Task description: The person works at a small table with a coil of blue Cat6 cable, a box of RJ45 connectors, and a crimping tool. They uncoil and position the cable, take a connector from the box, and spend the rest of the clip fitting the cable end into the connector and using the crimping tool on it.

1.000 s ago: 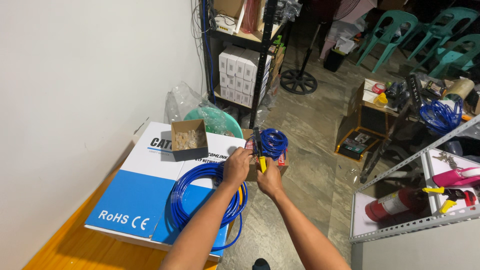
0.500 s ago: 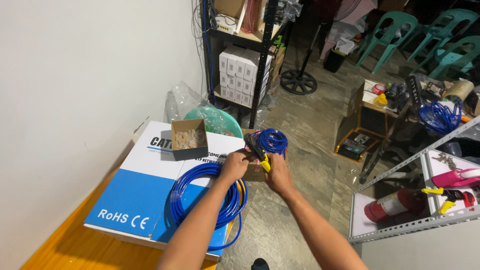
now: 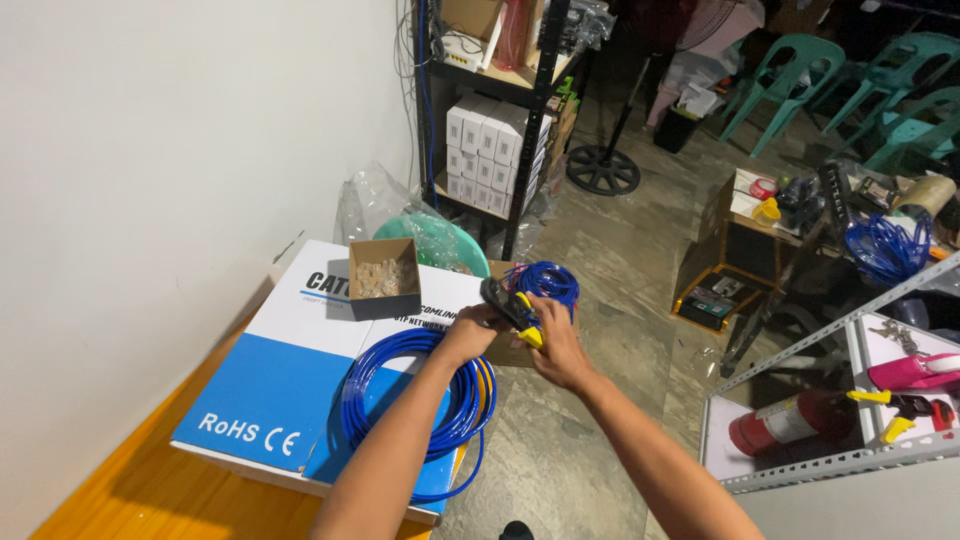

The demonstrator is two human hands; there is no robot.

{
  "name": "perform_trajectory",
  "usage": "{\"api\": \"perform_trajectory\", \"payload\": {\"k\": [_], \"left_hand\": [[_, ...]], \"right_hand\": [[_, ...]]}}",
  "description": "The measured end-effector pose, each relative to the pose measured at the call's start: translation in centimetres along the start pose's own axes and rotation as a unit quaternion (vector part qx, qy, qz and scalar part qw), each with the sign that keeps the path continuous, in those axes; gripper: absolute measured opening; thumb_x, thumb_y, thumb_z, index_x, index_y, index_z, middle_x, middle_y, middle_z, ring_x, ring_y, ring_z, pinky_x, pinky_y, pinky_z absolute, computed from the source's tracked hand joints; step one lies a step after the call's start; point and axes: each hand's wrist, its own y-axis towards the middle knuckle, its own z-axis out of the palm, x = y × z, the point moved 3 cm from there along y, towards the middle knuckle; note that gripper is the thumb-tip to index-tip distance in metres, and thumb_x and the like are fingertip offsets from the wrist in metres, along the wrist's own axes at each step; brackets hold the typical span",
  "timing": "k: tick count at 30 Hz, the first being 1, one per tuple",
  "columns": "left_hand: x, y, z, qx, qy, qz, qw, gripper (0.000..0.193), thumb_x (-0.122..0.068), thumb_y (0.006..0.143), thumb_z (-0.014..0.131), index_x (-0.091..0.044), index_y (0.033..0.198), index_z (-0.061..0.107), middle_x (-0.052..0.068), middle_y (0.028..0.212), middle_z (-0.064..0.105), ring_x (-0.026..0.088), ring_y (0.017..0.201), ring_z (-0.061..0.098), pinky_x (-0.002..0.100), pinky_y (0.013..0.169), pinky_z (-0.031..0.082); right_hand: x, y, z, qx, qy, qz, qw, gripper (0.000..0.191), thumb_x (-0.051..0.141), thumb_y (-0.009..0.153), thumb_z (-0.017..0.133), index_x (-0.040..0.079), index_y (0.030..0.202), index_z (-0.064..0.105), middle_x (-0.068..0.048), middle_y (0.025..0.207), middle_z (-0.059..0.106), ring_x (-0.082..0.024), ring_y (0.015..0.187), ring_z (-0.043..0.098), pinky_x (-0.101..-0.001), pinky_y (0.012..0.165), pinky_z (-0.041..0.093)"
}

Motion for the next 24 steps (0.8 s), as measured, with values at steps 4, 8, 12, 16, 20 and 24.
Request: {"api": "perform_trajectory", "payload": {"k": [4, 8, 12, 16, 20, 24], "left_hand": [[0.1, -0.3, 0.3, -0.006, 0.016, -0.062, 0.998, 0.018, -0.018, 0.088, 0.078, -0.010, 0.104, 0.081, 0.013, 0.093, 0.077, 0.023, 0.085, 0.074, 0.034, 0.079, 0.056], [-0.1, -0.9, -0.1, -0.065, 0.007, 0.049, 0.997, 0.019, -0.015, 0.086, 0.080, -0.011, 0.105, 0.081, 0.010, 0.095, 0.074, 0.021, 0.088, 0.071, 0.032, 0.078, 0.054], [0.1, -1.1, 0.0, -0.072, 0.058, -0.009, 0.996, 0.025, -0.013, 0.083, 0.080, -0.014, 0.107, 0.083, 0.009, 0.077, 0.060, 0.022, 0.070, 0.060, 0.034, 0.066, 0.049], [-0.6, -1.5, 0.0, -0.105, 0.055, 0.005, 0.993, 0.024, -0.011, 0.082, 0.079, -0.014, 0.106, 0.082, 0.008, 0.077, 0.059, 0.021, 0.070, 0.060, 0.034, 0.065, 0.049], [-1.2, -1.8, -0.2, -0.135, 0.061, 0.002, 0.989, 0.021, -0.012, 0.083, 0.080, -0.013, 0.103, 0.082, 0.007, 0.078, 0.060, 0.022, 0.072, 0.062, 0.034, 0.066, 0.050], [-1.6, -2.1, -0.7, -0.145, 0.070, 0.020, 0.987, 0.021, -0.013, 0.083, 0.081, -0.013, 0.104, 0.082, 0.009, 0.078, 0.058, 0.023, 0.073, 0.061, 0.036, 0.068, 0.051]], "right_hand": [[-1.8, -1.2, 2.7, -0.036, 0.164, 0.139, 0.976, 0.076, 0.000, 0.081, 0.057, 0.001, 0.153, 0.034, -0.022, 0.140, 0.048, -0.036, 0.133, 0.049, -0.0424, 0.109, 0.042], [-4.4, -0.3, 2.4, -0.110, 0.154, 0.266, 0.945, 0.065, 0.006, 0.089, 0.058, 0.004, 0.150, 0.038, -0.020, 0.137, 0.053, -0.035, 0.128, 0.055, -0.0428, 0.110, 0.043], [-6.2, 0.7, 1.0, -0.058, 0.158, 0.466, 0.868, 0.077, 0.012, 0.083, 0.060, 0.014, 0.154, 0.032, -0.020, 0.135, 0.044, -0.037, 0.121, 0.055, -0.0502, 0.088, 0.061], [-4.8, 2.2, 1.3, 0.010, -0.015, 0.388, 0.922, 0.083, 0.024, 0.076, 0.076, 0.015, 0.151, 0.041, -0.027, 0.131, 0.049, -0.044, 0.120, 0.054, -0.0497, 0.097, 0.053], [-2.8, 4.0, 4.2, 0.060, -0.128, 0.289, 0.947, 0.081, 0.032, 0.075, 0.080, 0.016, 0.147, 0.046, -0.028, 0.127, 0.052, -0.046, 0.117, 0.052, -0.0549, 0.100, 0.045], [-1.1, 5.6, 7.7, 0.100, -0.175, 0.252, 0.947, 0.066, 0.030, 0.081, 0.072, 0.020, 0.143, 0.053, -0.023, 0.125, 0.053, -0.043, 0.117, 0.049, -0.0542, 0.101, 0.040]]}}
